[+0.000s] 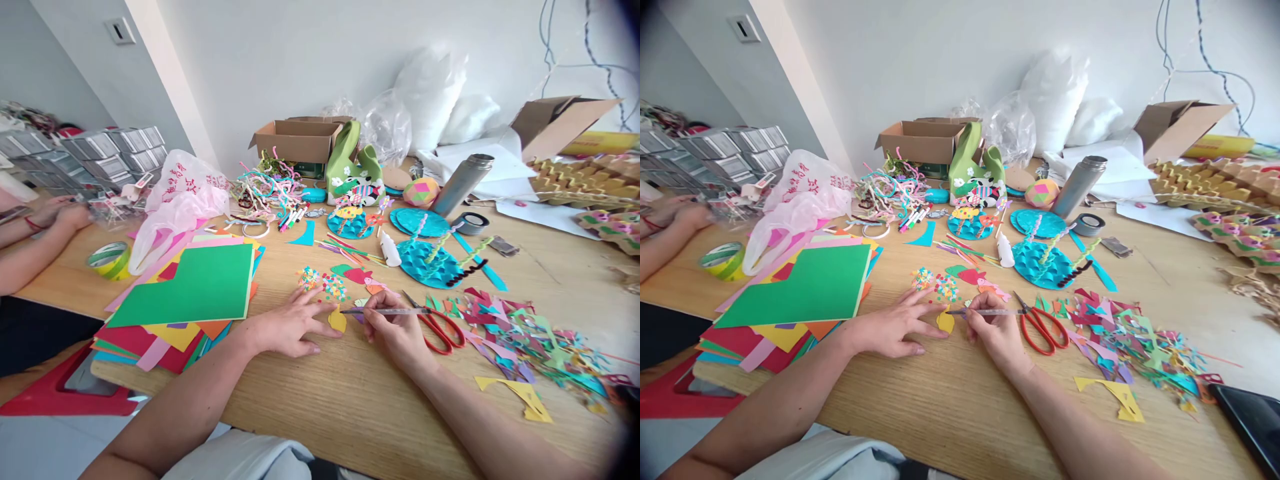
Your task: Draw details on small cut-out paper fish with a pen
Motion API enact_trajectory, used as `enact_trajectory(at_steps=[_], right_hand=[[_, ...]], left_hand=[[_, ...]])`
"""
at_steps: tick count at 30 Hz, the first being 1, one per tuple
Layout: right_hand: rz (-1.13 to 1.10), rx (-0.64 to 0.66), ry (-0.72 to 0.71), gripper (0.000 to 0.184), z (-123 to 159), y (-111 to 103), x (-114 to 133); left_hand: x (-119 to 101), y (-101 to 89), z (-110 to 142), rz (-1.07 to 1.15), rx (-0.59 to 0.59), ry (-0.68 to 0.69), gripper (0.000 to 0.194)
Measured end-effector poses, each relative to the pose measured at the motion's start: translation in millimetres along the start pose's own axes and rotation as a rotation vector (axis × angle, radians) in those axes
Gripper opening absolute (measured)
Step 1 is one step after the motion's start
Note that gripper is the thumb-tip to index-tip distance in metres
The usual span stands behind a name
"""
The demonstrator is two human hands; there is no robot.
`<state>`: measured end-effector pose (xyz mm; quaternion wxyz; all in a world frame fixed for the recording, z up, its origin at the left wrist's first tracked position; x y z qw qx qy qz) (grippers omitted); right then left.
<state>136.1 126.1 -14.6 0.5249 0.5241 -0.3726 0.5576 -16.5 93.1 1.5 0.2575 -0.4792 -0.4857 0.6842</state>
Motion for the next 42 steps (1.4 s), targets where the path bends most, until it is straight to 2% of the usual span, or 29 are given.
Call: enact_trajectory(at_steps=[4,10,15,23,36,42], right_hand=[[0.090,-0.036,-0.021,0.021,-3.4,-6.9,10.5],[0.118,-0.062,0.070,0.017,-11.1,-13.1,3.6],[0.118,-0.077,0.039,0.019,-11.6,-13.7,3.6],[0.143,-0.077,0.056,0.020,-11.1,-9.3,4.1],[0.152,-0.103,0.060,0.020,-10.6,-12.1,2.8],[0.145,-0.123,0.071,0.025,-11.3,-13.4,-0.1]], left_hand=[[-0.9,-2.0,0.6,0.004,-0.018,0.001,0.051],[-2.8,-9.9,-0.6,-0.005,-0.079,-0.010,0.043],[-5.8,-14.9,-2.1,-0.008,-0.144,-0.002,0.040],[-4.7,-11.1,-2.2,-0.025,-0.088,-0.026,0.041],[-6.4,-13.2,-2.2,-0.025,-0.134,-0.024,0.039],[-9.6,-13.0,-4.2,-0.058,-0.161,0.014,0.049]])
Point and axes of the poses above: each hand's wrist, its own z-axis away from the middle knuckle, its own y-axis out of the palm, x = y × z, the point moved 9 cm from there along -z, towards the middle knuckle, and after that the axes turned 10 degrees about y, right-handed, at the moved point
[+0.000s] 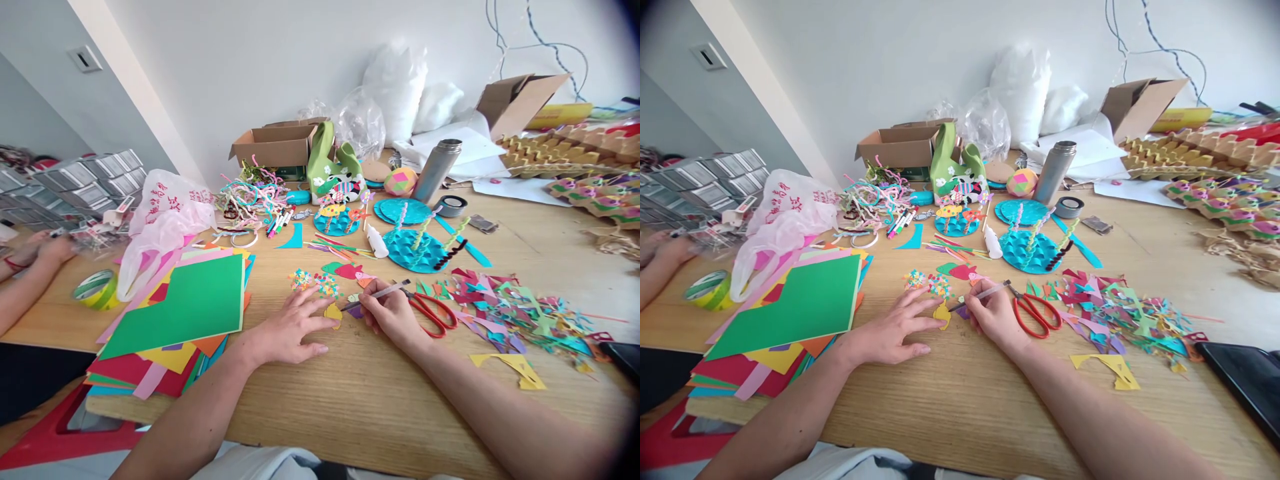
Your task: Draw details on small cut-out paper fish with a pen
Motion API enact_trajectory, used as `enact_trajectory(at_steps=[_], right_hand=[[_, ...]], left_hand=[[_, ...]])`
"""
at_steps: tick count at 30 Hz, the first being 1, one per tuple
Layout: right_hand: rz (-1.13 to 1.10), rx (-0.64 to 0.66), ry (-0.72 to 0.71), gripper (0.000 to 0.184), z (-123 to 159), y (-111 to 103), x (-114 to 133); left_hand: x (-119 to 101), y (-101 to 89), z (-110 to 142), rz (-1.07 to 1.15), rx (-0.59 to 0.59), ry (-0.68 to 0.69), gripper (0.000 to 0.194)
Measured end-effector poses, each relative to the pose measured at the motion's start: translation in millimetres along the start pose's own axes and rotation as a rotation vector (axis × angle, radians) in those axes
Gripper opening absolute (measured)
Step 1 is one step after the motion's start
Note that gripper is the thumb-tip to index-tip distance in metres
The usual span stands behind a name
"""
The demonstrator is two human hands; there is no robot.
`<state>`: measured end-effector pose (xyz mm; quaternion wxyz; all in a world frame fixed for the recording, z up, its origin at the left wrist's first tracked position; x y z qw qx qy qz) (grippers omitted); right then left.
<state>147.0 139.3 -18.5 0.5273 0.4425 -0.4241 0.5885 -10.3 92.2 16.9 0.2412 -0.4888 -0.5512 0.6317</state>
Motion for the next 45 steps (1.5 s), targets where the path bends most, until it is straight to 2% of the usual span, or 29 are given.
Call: enact_trajectory(at_steps=[9,23,45], right_hand=[[0.082,-0.074,-0.026,0.026,-0.4,-5.1,-3.6],[0.107,-0.027,-0.025,0.030,-3.7,-1.6,-5.2],[0.081,-0.024,-0.008,0.035,-4.9,-1.3,-5.9]], left_hand=[[-2.4,4.7,-4.0,-0.025,0.014,0.006,0.048],[-1.7,7.1,-5.0,0.024,0.032,-0.014,0.051],[-1.5,7.9,-4.5,0.049,0.036,-0.028,0.052]])
Point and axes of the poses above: each hand's wrist, its own z-axis away from the middle knuckle, its own y-axis out of the palm, x = y × z, the point moved 9 cm from there along -z, towards the middle knuckle, and after that the axes turned 10 degrees about y, right-handed, at the moved point
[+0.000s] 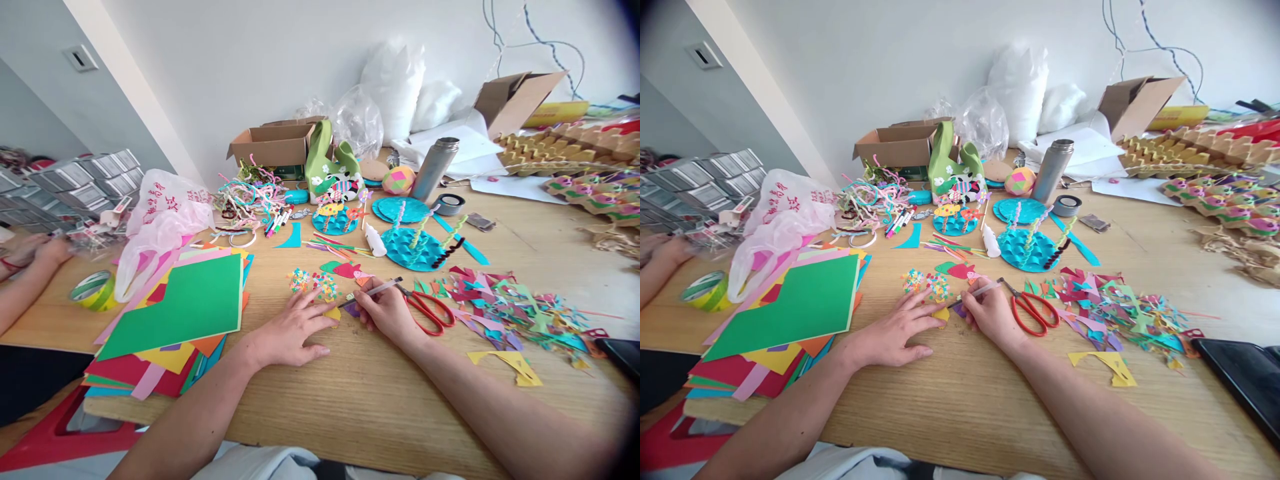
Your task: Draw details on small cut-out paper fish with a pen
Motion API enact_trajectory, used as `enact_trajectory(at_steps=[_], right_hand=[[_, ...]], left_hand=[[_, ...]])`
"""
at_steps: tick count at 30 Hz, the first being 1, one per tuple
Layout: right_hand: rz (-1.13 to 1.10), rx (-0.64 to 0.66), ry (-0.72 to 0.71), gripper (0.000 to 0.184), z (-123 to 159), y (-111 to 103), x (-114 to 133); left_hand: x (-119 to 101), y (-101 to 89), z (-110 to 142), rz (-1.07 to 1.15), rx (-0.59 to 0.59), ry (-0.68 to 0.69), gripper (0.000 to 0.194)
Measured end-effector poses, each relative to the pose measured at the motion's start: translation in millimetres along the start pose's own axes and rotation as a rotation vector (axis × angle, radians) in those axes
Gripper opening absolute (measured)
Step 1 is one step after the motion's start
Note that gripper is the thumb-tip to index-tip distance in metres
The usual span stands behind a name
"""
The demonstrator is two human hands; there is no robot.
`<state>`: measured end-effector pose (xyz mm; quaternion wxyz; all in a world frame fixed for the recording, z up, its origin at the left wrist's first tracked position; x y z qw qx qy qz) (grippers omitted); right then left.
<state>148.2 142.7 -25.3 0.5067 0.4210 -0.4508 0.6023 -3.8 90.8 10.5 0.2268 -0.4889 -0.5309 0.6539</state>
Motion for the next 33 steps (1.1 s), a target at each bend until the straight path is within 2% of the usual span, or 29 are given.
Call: enact_trajectory(at_steps=[33], right_hand=[[-0.014,0.001,0.008,0.032,1.5,0.6,2.4]], left_hand=[[0.0,-0.8,0.8,0.000,-0.005,-0.001,0.052]])
Point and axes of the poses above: each hand's wrist, its own z-axis away from the middle knuckle, its own y-axis out of the palm, x = y × z, the point moved 9 cm from there along -z, towards the middle knuckle, and after that the axes turned 10 degrees about y, right-handed, at the moved point
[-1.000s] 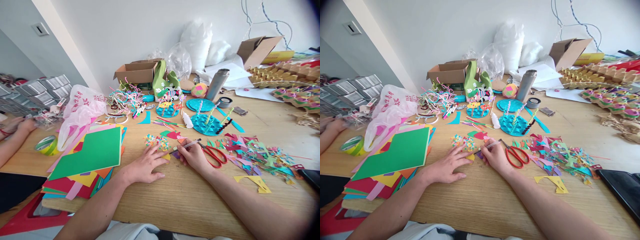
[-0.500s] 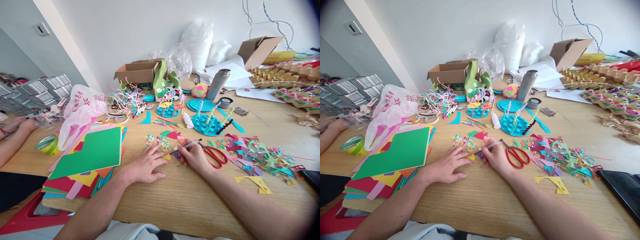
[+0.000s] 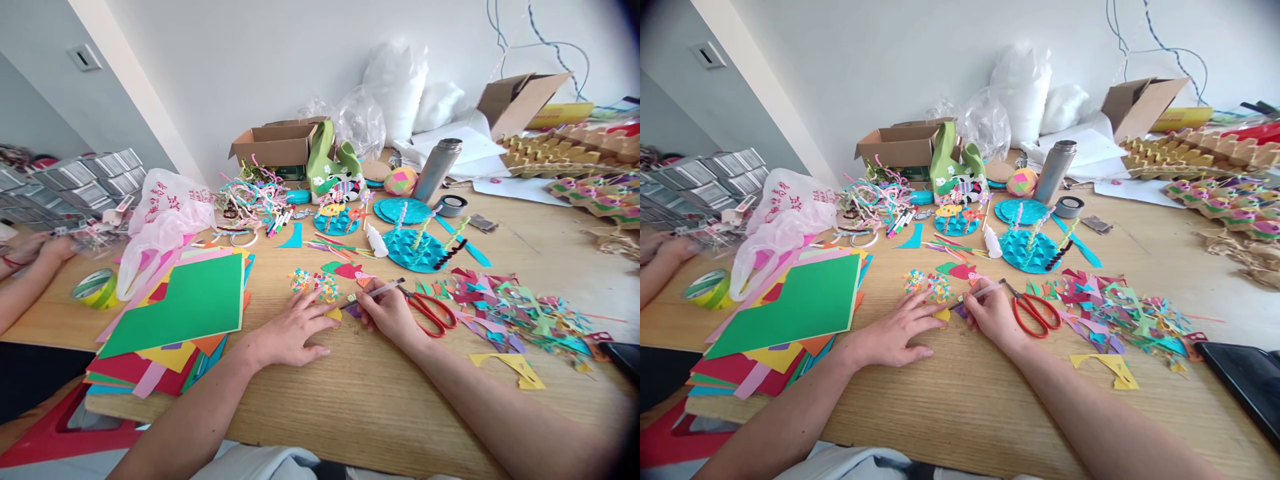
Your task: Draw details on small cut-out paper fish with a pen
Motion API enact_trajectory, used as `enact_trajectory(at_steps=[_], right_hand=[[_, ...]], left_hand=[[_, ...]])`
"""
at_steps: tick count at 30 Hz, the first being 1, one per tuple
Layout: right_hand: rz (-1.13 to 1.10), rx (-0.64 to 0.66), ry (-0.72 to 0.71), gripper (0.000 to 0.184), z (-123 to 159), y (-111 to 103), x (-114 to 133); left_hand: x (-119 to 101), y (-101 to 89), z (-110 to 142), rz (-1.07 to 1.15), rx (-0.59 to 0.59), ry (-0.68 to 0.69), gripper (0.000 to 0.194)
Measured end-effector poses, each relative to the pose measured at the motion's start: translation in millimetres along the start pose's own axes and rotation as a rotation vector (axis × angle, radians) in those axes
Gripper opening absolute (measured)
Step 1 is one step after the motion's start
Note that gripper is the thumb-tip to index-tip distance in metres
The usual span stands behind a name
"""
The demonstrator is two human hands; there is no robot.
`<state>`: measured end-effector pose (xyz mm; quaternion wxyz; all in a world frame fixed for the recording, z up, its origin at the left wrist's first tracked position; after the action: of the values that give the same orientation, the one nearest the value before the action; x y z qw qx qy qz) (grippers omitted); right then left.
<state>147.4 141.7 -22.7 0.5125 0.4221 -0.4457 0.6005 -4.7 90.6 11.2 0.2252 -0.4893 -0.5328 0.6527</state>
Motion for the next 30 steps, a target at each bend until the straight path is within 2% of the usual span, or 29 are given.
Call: enact_trajectory(at_steps=[30], right_hand=[[0.019,0.011,-0.007,0.026,-3.1,0.1,-6.5]], left_hand=[[1.9,2.8,0.3,-0.013,0.019,0.001,0.052]])
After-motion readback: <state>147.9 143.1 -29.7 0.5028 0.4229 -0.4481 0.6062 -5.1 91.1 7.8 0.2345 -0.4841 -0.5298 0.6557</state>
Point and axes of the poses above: each hand's wrist, its own z-axis away from the middle knuckle, its own y-axis out of the palm, x = y × z, the point moved 9 cm from there along -z, towards the middle knuckle, and after that the axes turned 10 degrees about y, right-handed, at the moved point
